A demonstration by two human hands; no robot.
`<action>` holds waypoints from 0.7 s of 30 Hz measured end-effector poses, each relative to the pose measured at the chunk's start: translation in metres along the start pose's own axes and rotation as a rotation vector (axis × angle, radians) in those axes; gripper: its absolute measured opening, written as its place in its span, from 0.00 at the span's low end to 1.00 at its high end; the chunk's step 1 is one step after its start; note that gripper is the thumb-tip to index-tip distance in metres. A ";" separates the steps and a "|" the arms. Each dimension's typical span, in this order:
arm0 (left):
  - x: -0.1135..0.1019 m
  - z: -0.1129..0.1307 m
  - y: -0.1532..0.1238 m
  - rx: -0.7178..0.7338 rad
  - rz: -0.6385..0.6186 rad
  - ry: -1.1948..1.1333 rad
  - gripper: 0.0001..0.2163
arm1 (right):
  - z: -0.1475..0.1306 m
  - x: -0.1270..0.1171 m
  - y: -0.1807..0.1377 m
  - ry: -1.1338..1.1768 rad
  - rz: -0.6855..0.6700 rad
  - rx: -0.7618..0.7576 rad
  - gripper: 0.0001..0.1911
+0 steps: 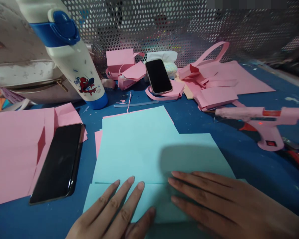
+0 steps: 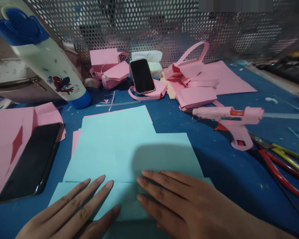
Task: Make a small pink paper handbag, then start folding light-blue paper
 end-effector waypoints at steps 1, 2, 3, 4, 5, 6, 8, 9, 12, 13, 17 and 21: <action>0.000 -0.001 0.000 0.007 -0.004 0.002 0.17 | 0.000 0.000 -0.001 -0.007 -0.014 -0.011 0.24; 0.000 -0.001 0.000 0.014 -0.009 0.005 0.17 | 0.001 0.001 -0.002 -0.017 -0.035 -0.022 0.25; 0.000 -0.002 0.000 0.015 -0.014 0.007 0.17 | 0.001 0.002 -0.002 -0.027 -0.062 -0.034 0.26; 0.000 -0.002 0.001 0.015 -0.017 0.007 0.17 | 0.001 0.002 -0.002 -0.035 -0.092 -0.049 0.27; -0.001 -0.002 0.001 0.015 -0.015 0.008 0.16 | 0.001 0.003 -0.002 -0.039 -0.115 -0.066 0.28; -0.001 -0.002 0.001 0.021 -0.011 0.009 0.16 | 0.001 0.003 -0.001 -0.036 -0.129 -0.085 0.28; -0.001 -0.002 0.002 0.036 -0.009 0.020 0.16 | 0.001 0.003 0.001 -0.023 -0.118 -0.106 0.28; -0.001 -0.002 0.003 0.049 -0.007 0.028 0.16 | 0.000 0.003 0.003 -0.021 -0.111 -0.111 0.27; 0.000 -0.002 0.004 0.084 -0.023 0.037 0.17 | -0.003 0.006 0.005 -0.046 -0.113 -0.104 0.27; 0.000 -0.002 0.005 0.094 -0.034 0.032 0.17 | -0.003 0.006 0.005 -0.058 -0.112 -0.095 0.26; 0.001 0.000 0.009 0.137 -0.112 0.029 0.19 | -0.006 0.007 0.005 -0.089 -0.103 -0.082 0.26; 0.003 0.001 0.012 0.220 -0.116 0.063 0.22 | -0.008 0.004 0.011 -0.120 -0.096 -0.108 0.25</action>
Point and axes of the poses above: each hand's wrist, its own y-axis towards the middle knuckle, its own x-axis out of the palm, z = x × y, the point moved 3 cm from there along y, towards the middle knuckle, and after that the axes turned 2 degrees about y, right-handed, at the moved point
